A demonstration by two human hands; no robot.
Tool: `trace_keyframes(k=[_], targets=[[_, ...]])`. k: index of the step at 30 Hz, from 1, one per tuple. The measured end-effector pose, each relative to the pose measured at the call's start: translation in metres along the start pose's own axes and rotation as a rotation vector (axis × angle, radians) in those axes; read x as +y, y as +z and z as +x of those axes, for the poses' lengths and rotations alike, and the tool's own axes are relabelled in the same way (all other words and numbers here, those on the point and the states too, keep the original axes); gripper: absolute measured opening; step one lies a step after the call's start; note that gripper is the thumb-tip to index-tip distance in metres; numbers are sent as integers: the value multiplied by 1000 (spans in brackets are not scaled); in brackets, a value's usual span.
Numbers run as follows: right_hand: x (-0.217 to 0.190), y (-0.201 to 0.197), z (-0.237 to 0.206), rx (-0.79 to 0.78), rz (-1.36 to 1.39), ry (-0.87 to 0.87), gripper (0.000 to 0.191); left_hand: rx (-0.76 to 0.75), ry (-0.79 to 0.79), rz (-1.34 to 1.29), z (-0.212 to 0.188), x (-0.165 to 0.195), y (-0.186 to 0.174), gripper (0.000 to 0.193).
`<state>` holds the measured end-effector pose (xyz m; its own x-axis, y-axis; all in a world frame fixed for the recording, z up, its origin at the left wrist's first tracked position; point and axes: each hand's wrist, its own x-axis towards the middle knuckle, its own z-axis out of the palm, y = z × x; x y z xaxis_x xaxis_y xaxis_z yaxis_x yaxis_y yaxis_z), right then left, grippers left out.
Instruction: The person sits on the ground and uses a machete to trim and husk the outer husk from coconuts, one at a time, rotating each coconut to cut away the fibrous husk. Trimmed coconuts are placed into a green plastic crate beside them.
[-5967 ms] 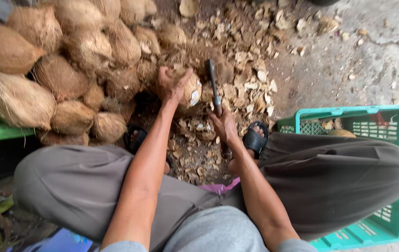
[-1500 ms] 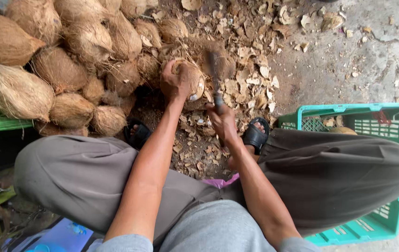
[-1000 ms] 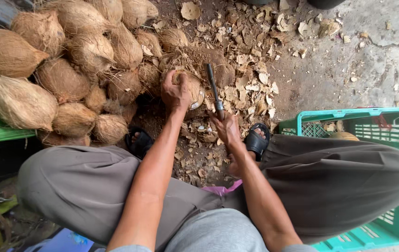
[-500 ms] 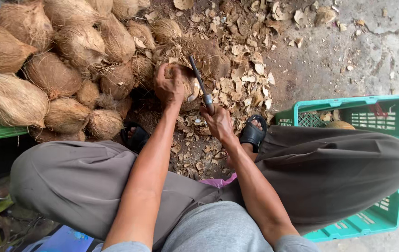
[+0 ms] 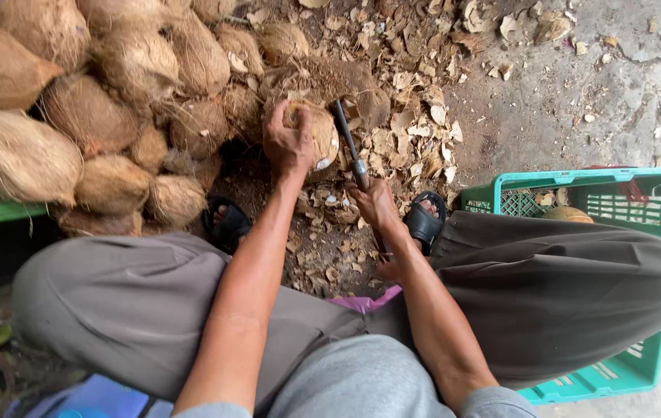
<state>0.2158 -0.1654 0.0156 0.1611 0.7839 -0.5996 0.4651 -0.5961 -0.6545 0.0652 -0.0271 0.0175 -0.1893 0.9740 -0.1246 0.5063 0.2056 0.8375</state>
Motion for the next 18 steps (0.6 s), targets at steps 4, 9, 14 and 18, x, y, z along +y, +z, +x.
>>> trace_keyframes(k=[4, 9, 14, 18], targets=[[3, -4, -2, 34, 121, 38, 43, 77, 17, -273, 3, -1, 3, 59], [-1, -6, -10, -38, 451, -61, 31, 144, 41, -543, 9, -12, -12, 64], [-4, 8, -10, 11, 205, 50, 38, 42, 20, -294, 17, -13, -21, 50], [-6, 9, -12, 49, 137, -66, 36, 110, -146, -25, 15, -3, -16, 43]])
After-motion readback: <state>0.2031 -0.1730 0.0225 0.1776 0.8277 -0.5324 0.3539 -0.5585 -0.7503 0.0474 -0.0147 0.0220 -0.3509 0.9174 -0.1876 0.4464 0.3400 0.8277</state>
